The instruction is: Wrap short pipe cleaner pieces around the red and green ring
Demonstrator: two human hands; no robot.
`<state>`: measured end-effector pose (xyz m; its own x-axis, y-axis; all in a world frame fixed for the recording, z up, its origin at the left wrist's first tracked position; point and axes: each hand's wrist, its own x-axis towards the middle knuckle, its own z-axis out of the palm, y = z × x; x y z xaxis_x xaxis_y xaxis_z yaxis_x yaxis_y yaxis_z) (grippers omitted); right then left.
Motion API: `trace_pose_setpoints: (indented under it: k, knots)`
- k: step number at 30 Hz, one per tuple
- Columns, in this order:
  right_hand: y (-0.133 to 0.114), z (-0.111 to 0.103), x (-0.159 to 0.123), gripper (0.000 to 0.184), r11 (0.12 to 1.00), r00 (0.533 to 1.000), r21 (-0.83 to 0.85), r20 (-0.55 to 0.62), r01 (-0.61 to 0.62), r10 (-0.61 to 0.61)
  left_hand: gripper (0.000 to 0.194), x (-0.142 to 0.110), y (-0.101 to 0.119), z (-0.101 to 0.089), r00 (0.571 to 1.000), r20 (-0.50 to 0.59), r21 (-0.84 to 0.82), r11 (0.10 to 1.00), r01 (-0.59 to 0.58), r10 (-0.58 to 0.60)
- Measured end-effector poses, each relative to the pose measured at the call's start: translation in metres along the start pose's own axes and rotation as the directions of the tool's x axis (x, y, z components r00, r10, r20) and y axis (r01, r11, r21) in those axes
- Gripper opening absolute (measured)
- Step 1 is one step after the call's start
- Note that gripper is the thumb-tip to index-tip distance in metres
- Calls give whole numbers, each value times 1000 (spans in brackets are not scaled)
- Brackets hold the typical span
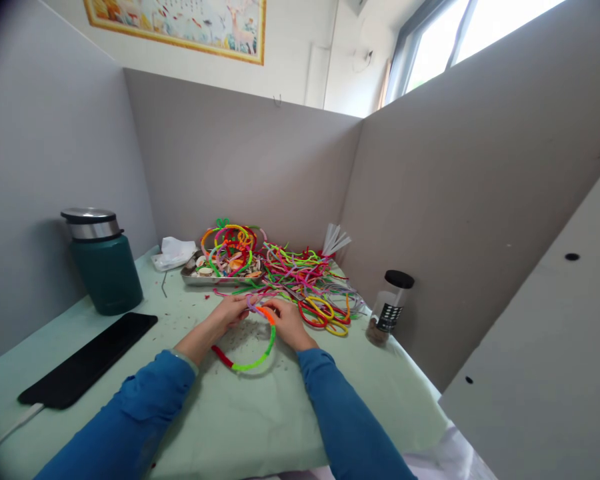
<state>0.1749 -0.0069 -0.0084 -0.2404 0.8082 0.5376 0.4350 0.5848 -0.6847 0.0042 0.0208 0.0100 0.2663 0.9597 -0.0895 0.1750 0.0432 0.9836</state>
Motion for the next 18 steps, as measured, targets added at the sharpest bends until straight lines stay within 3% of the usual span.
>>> trace_pose_setpoints:
  k: [3,7,13,18]
  knots:
    - [1,2,2,20,995,997,86,-44,-56,60,50,1,-2,0,1000,25,86,996,5,-7]
    - [-1,3,3,25,965,990,221,7,-138,140,44,3,-6,4,998,59,241,970,-10,-4]
    - [-5,5,3,17,971,996,227,52,-77,67,34,2,-5,11,995,93,397,916,-63,28]
    - [6,9,3,19,950,981,256,-35,-177,192,39,-7,2,13,980,175,417,894,-161,94]
